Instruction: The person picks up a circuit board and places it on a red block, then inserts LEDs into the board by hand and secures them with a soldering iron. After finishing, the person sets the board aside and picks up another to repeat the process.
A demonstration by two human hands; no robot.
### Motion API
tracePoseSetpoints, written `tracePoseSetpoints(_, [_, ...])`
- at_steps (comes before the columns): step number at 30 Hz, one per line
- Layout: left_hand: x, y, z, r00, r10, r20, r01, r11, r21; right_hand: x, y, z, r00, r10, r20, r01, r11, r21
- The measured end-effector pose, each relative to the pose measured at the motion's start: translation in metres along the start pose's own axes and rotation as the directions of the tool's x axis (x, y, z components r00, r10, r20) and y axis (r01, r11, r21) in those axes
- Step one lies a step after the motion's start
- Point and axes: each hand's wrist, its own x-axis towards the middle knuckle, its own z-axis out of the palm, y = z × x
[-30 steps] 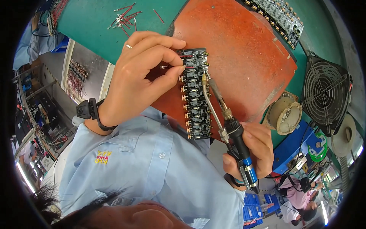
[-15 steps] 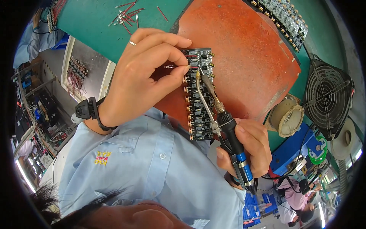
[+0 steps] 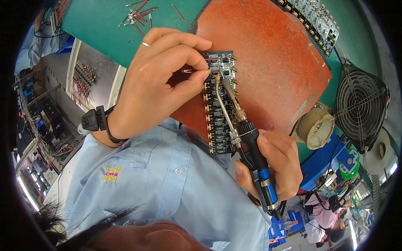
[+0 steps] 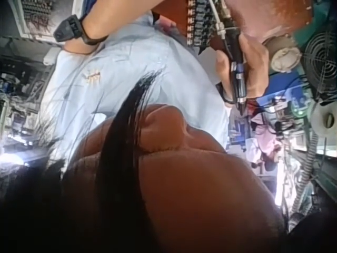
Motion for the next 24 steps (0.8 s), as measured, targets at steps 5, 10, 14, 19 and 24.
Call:
tracePoseSetpoints(5, [0.001,0.0,0.0,1.0,0.001,0.002,-0.001,1.0,-0.01,-0.006,0.002,0.002,0.999,0.014,-0.046,-0.013,1.0,0.013])
tracePoseSetpoints(10, [-0.002,0.0,0.001,1.0,0.001,-0.019,-0.001,1.0,0.006,-0.02,0.002,0.001,0.962,-0.027,-0.272,0.034,0.999,0.021])
tracePoseSetpoints(14, [-0.001,0.002,0.004,1.0,-0.004,-0.025,0.004,1.0,0.004,-0.031,0.007,0.0,0.943,0.061,-0.327,-0.054,0.998,0.031])
tracePoseSetpoints(19, [0.003,0.003,0.005,1.0,0.006,-0.015,-0.007,0.999,-0.054,-0.035,0.002,0.004,0.941,0.143,-0.308,-0.126,0.989,0.077])
tracePoseSetpoints(24, [0.0,0.001,-0.004,1.0,-0.009,-0.007,0.008,0.998,-0.065,-0.057,0.017,0.005,0.814,0.289,-0.503,-0.178,0.95,0.258])
